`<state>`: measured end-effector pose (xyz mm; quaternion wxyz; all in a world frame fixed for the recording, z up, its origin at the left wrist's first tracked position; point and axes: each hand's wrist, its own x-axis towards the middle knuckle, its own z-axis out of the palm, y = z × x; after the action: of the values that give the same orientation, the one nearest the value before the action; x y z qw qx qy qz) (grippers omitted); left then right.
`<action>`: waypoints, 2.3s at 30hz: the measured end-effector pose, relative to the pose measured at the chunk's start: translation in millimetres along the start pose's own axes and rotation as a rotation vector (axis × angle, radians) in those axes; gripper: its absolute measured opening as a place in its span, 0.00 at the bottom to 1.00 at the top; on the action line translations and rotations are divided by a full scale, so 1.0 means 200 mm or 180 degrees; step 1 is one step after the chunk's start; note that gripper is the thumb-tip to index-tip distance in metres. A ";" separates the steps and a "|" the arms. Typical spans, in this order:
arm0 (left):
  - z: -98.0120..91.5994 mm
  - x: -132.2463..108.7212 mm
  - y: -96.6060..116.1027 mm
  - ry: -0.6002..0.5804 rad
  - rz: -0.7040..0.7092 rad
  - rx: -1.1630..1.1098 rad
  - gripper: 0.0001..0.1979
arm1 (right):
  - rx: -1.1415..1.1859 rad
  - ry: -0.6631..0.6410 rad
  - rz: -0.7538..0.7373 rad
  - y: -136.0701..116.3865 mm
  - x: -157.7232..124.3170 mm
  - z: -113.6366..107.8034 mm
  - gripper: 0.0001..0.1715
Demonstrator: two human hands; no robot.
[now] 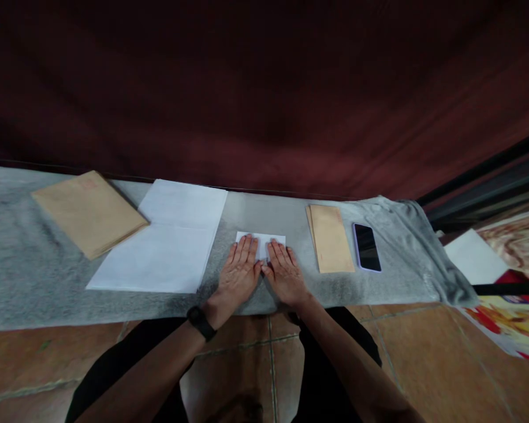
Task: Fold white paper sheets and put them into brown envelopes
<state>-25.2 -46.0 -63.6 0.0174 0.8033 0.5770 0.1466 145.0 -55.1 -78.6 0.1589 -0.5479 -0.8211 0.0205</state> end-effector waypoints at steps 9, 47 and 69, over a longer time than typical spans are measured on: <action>-0.01 0.00 0.01 0.0083 -0.0229 0.0004 0.35 | -0.0015 -0.0065 0.0176 0.07 -0.01 -0.02 0.37; 0.00 -0.07 0.01 0.0005 0.0312 -0.0178 0.32 | -0.0001 -0.0261 0.0121 0.08 0.07 -0.05 0.34; -0.05 -0.06 -0.04 -0.0141 0.0053 0.0006 0.36 | -0.0089 0.0237 0.0601 0.25 0.08 -0.05 0.36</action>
<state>-38.4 -54.9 -58.3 0.0282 0.8111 0.5699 0.1284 187.6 -21.6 -74.8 0.1791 -0.6254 -0.7595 0.0035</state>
